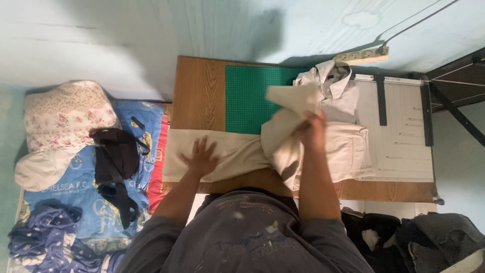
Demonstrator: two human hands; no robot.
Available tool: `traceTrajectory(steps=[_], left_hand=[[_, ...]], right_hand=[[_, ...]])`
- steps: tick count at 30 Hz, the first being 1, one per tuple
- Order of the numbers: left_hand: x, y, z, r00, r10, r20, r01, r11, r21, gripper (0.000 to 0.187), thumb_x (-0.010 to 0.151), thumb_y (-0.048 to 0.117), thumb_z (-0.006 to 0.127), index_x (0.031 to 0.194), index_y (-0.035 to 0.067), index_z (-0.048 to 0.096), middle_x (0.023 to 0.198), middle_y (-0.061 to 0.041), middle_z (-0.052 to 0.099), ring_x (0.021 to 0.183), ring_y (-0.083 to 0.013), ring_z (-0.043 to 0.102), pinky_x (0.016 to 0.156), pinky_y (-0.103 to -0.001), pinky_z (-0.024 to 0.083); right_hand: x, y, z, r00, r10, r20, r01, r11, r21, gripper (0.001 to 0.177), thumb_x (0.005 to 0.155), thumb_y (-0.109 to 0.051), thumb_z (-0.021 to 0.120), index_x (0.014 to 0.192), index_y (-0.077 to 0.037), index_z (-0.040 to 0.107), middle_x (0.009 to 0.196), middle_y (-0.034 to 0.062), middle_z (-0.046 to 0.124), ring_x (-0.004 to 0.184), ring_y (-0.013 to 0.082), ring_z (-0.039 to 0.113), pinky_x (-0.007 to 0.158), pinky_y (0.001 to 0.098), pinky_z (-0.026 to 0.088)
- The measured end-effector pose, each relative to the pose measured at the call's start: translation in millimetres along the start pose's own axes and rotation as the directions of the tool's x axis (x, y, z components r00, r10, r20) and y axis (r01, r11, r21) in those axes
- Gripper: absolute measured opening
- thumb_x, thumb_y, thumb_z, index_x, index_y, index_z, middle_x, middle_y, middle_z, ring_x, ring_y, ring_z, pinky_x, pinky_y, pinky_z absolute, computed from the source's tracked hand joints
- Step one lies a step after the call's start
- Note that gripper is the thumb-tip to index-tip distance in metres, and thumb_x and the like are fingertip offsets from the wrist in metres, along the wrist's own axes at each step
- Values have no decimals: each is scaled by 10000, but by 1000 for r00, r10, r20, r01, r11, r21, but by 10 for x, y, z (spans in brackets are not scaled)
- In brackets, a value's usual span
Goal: The person folds a pair of trousers by first laying them out flat on a desk, aligning the legs, and then folding them into a compact square shape.
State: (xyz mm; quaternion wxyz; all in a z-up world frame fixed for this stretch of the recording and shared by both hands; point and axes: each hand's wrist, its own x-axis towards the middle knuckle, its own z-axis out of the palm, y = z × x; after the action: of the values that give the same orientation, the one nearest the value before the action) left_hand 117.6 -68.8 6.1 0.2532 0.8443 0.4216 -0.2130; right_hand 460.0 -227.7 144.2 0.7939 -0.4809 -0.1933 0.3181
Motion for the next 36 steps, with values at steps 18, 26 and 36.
traceTrajectory(steps=[18,26,36], left_hand=[[289,-720,93,996,58,68,-33,944,-329,468,943,446,473,1371,265,417,1425,-56,236,1324,-317,212,946,-714,216],[11,-457,170,944,1,-330,-23,998,-63,357,925,339,539,1239,169,547,1237,-129,462,1160,-366,424,904,-615,368],[-388,338,768,800,292,-524,-417,899,-136,350,881,228,620,1195,74,634,1115,-226,659,1018,-431,622,857,-522,518]], right_hand=[[-1260,1397,158,512,786,347,239,258,-936,425,945,-472,636,1021,-57,685,983,156,697,893,295,654,821,424,511],[-1875,1302,-722,757,646,98,86,50,-995,487,945,-347,585,1343,-79,503,1322,188,575,1165,386,585,943,483,479],[-1841,1042,-1144,687,387,615,704,-147,-695,478,768,-343,722,1159,-107,580,1201,134,586,1154,348,537,959,487,401]])
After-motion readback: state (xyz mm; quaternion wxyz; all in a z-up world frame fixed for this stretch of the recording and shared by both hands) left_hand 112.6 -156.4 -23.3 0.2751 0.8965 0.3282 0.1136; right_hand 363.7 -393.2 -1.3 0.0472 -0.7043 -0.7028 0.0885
